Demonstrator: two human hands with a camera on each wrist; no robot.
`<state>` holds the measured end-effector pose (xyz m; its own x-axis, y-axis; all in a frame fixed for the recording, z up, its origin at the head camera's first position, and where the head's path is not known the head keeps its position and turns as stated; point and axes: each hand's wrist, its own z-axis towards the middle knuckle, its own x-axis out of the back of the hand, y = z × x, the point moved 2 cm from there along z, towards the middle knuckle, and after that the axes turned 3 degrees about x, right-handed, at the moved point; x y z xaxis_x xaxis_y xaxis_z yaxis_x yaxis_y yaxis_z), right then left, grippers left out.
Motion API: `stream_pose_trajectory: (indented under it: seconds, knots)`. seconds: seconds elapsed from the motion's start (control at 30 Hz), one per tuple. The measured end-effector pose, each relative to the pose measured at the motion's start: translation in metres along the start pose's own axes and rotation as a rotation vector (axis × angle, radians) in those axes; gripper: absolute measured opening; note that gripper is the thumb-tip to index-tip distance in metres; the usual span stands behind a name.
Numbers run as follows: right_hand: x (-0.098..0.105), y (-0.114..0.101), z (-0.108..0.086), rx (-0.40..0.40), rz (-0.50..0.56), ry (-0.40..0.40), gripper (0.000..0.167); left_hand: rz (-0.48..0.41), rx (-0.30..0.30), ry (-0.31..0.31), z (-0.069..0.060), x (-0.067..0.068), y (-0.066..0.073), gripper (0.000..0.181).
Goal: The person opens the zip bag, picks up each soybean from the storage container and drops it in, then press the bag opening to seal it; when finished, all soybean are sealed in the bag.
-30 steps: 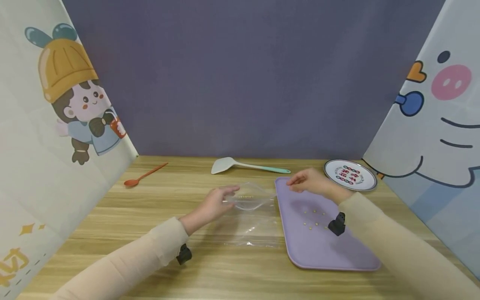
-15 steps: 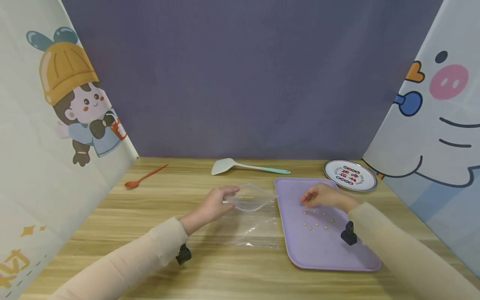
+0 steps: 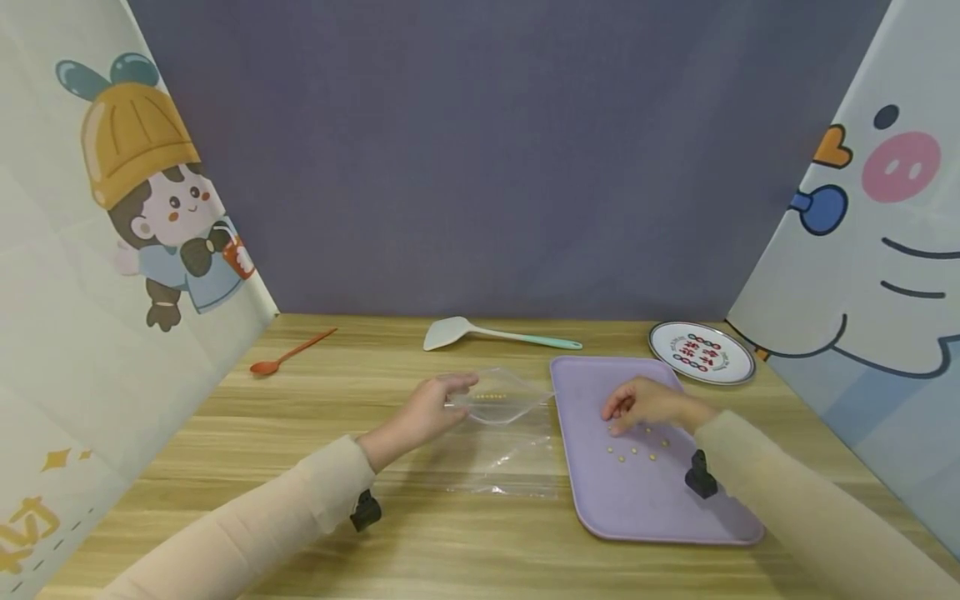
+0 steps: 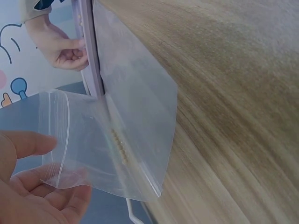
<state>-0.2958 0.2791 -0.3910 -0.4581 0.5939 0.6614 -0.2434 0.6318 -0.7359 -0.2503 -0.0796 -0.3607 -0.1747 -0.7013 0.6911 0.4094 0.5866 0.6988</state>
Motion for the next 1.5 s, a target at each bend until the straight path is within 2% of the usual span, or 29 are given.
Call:
stream_pose_trajectory:
  seconds: [0.3, 0.43, 0.63, 0.83, 1.1, 1.27, 1.5]
  knots:
    - [-0.002, 0.000, 0.000, 0.050, -0.087, 0.055, 0.018, -0.007, 0.020, -0.012, -0.002, -0.001, -0.002, 0.048]
    - [0.000, 0.000, 0.002, 0.037, -0.078, 0.105, 0.017, -0.007, 0.035, -0.014, -0.002, -0.001, -0.002, 0.049]
    - [0.004, -0.011, 0.007, 0.017, -0.040, 0.196, 0.023, -0.020, 0.018, 0.014, -0.002, 0.000, -0.001, 0.047]
    - [0.005, -0.033, 0.013, 0.062, 0.086, 0.208, 0.033, -0.015, 0.009, 0.015, 0.000, -0.001, -0.001, 0.046]
    - [-0.001, -0.082, 0.022, 0.153, 0.149, 0.181, 0.026, -0.001, 0.021, 0.002, 0.001, -0.002, -0.001, 0.048]
    - [-0.010, -0.107, 0.031, 0.199, 0.150, 0.173, 0.023, 0.000, 0.022, -0.012, 0.003, -0.002, -0.001, 0.049]
    - [-0.026, -0.132, 0.042, 0.274, 0.071, 0.159, 0.018, -0.006, -0.006, -0.024, 0.004, 0.000, 0.001, 0.048]
